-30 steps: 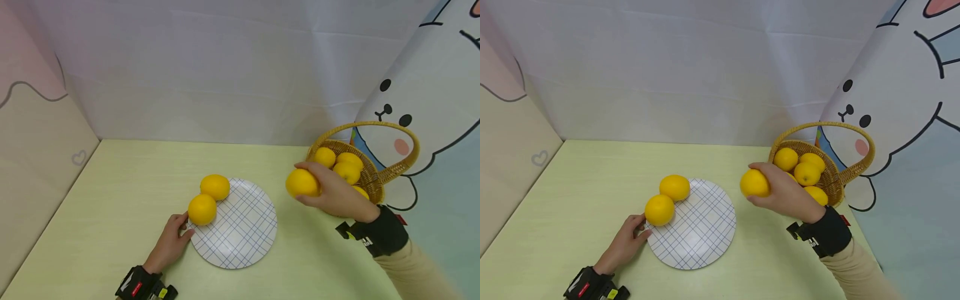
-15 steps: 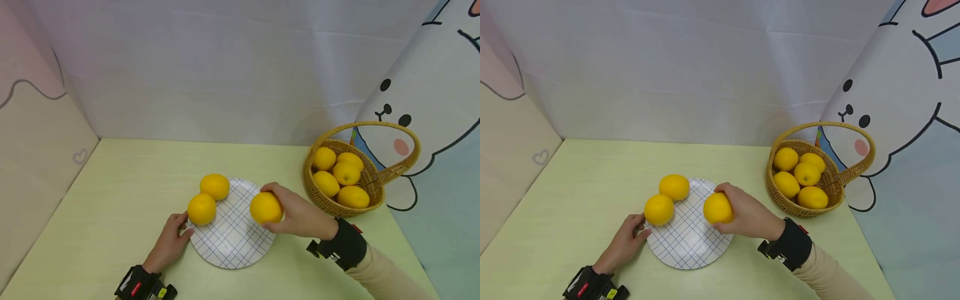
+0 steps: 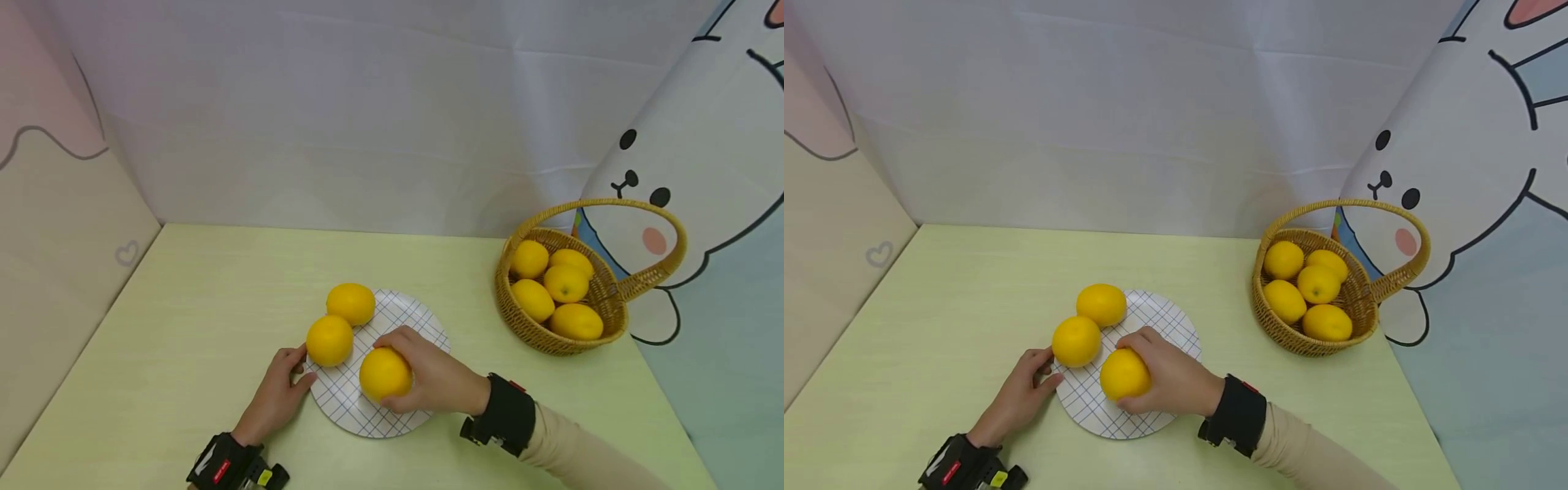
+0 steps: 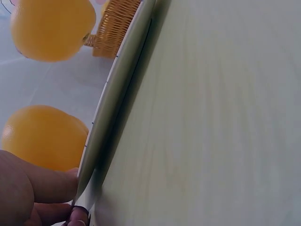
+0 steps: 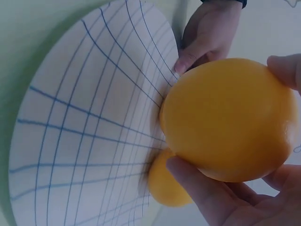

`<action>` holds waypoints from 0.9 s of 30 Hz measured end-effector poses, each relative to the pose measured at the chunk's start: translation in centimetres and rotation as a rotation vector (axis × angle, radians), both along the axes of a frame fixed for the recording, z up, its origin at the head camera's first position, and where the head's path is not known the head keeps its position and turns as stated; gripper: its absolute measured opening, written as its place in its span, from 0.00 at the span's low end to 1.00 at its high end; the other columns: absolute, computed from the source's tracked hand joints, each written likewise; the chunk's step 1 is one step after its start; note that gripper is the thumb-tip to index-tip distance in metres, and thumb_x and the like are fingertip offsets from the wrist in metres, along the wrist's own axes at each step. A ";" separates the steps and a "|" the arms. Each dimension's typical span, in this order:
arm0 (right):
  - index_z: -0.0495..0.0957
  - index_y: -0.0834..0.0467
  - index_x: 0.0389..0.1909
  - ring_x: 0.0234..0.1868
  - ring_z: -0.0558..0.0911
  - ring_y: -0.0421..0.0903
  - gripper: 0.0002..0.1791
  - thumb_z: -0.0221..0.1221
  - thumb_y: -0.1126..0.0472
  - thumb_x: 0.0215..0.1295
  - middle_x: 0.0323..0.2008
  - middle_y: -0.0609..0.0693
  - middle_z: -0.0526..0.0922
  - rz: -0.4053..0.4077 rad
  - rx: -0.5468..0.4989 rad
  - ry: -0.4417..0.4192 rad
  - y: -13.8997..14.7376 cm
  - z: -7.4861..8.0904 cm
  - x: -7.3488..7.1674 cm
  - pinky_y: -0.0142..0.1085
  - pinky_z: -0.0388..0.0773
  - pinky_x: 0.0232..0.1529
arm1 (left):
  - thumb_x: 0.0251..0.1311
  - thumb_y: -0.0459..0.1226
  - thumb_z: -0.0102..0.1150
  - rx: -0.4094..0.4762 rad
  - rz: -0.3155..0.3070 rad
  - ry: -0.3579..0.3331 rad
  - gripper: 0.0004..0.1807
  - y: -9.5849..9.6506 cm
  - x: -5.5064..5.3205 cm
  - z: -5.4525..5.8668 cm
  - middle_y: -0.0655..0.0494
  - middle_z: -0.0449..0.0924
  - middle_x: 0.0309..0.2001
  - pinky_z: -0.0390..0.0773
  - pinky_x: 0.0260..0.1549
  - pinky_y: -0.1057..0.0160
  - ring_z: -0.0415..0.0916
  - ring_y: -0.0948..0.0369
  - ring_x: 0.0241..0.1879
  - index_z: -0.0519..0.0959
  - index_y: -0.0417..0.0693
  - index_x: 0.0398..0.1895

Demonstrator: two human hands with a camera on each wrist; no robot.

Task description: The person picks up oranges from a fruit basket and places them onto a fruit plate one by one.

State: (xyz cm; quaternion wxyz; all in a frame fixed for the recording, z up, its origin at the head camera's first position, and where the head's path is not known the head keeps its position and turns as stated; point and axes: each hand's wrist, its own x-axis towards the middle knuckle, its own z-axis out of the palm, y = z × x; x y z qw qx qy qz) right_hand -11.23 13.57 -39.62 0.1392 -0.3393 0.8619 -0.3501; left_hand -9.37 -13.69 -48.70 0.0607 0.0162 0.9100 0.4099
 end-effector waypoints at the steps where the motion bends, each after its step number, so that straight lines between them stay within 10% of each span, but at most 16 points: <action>1: 0.69 0.51 0.59 0.49 0.73 0.41 0.37 0.69 0.47 0.47 0.54 0.45 0.68 0.003 0.003 -0.004 -0.3 -0.3 0.1 0.34 0.74 0.50 | 0.63 0.35 0.55 0.000 -0.001 0.001 0.33 0.0 0.0 0.0 0.48 0.64 0.46 0.66 0.36 0.59 0.62 0.55 0.43 0.60 0.34 0.70; 27: 0.62 0.49 0.54 0.45 0.73 0.39 0.39 0.67 0.37 0.45 0.48 0.43 0.71 -0.149 -0.086 -0.132 -4.8 -4.2 1.9 0.34 0.73 0.49 | 0.63 0.34 0.56 0.019 -0.010 0.031 0.32 0.0 0.2 0.4 0.48 0.64 0.43 0.65 0.33 0.61 0.62 0.56 0.40 0.63 0.32 0.68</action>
